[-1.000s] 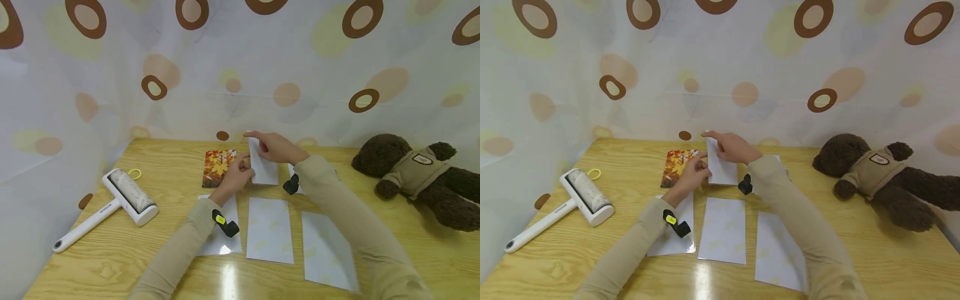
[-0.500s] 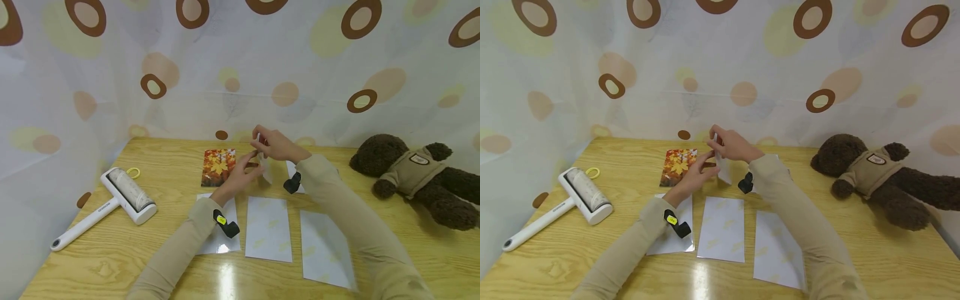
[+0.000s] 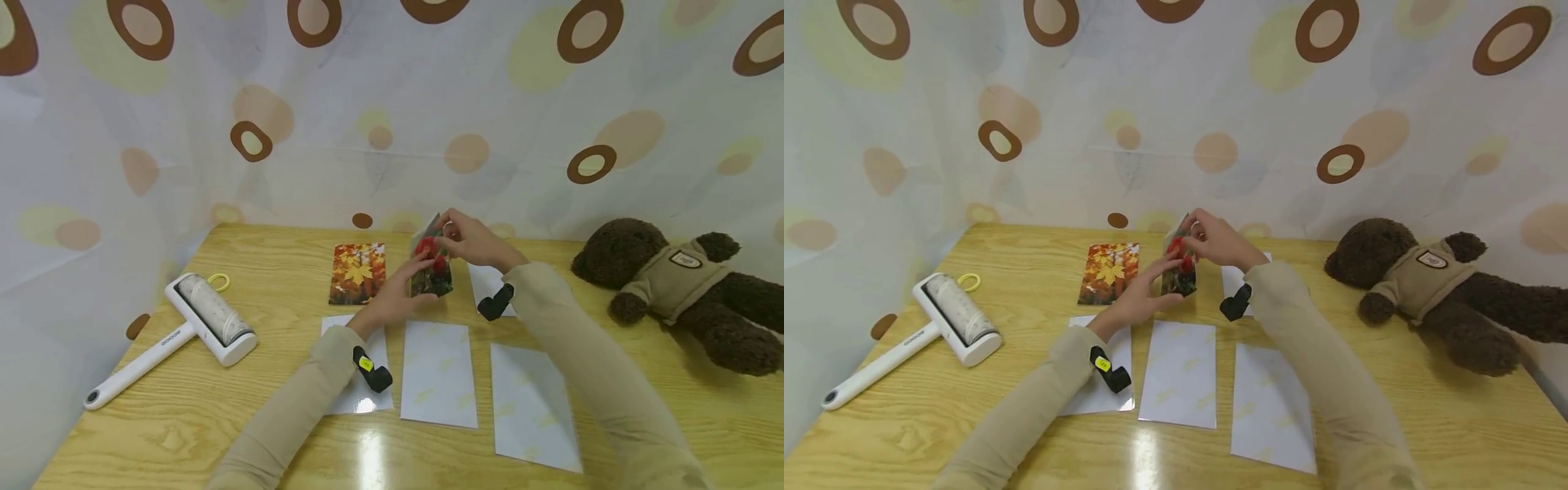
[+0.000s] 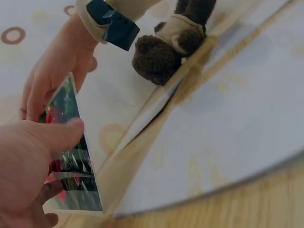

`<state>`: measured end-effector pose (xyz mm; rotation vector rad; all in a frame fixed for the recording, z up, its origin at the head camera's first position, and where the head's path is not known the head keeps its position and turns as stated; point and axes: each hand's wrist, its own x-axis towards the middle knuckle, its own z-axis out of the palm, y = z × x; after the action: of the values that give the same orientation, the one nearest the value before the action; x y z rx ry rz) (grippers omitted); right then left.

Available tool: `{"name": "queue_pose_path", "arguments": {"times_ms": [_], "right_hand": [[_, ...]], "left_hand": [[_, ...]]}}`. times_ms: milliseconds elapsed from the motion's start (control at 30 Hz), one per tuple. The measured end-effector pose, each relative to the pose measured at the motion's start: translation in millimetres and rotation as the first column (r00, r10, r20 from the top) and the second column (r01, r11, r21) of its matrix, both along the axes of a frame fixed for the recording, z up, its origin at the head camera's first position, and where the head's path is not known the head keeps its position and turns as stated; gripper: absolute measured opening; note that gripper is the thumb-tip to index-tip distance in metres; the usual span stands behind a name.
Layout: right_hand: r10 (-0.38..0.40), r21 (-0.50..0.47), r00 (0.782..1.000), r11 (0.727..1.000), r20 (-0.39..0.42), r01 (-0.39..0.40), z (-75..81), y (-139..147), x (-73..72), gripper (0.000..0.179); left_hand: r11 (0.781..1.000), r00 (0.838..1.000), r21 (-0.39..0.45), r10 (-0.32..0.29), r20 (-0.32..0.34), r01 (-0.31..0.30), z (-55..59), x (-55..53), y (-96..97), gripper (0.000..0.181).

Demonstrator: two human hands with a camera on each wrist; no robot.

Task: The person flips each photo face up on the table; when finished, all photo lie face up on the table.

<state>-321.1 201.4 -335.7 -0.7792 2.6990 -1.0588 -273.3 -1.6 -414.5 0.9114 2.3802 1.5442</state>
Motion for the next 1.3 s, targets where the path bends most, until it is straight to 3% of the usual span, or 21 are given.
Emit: {"name": "queue_pose_path", "arguments": {"times_ms": [200,367,467,667,1100,1300], "right_hand": [[-0.012,0.029,1.0,1.0,0.011,0.011,-13.6,14.2,1.2,0.035],[-0.012,0.084,1.0,0.996,0.008,0.011,-27.1,19.4,1.3,0.042],[-0.006,0.108,1.0,0.994,-0.003,0.007,-35.6,20.2,0.6,0.042],[-0.027,0.16,1.0,0.987,-0.002,0.026,-47.7,21.6,-1.7,0.04],[-0.036,0.207,0.999,0.978,0.028,0.03,-54.1,22.2,-7.0,0.041],[-0.008,0.288,0.999,0.958,0.033,-0.002,-55.0,20.1,-6.8,0.041]], "left_hand": [[0.992,0.991,-0.127,0.002,-0.136,-0.02,-5.4,0.4,0.6,0.057],[0.955,0.976,-0.277,0.053,-0.211,-0.111,-10.3,1.1,1.3,0.053],[0.941,0.974,-0.307,0.073,-0.215,-0.138,-13.2,2.6,0.9,0.051],[0.933,0.974,-0.333,0.062,-0.218,-0.134,-15.8,3.6,0.9,0.046],[0.929,0.979,-0.353,0.045,-0.2,-0.115,-12.0,5.1,1.9,0.042],[0.923,0.977,-0.365,0.048,-0.209,-0.124,-14.7,5.2,1.8,0.043]]}}
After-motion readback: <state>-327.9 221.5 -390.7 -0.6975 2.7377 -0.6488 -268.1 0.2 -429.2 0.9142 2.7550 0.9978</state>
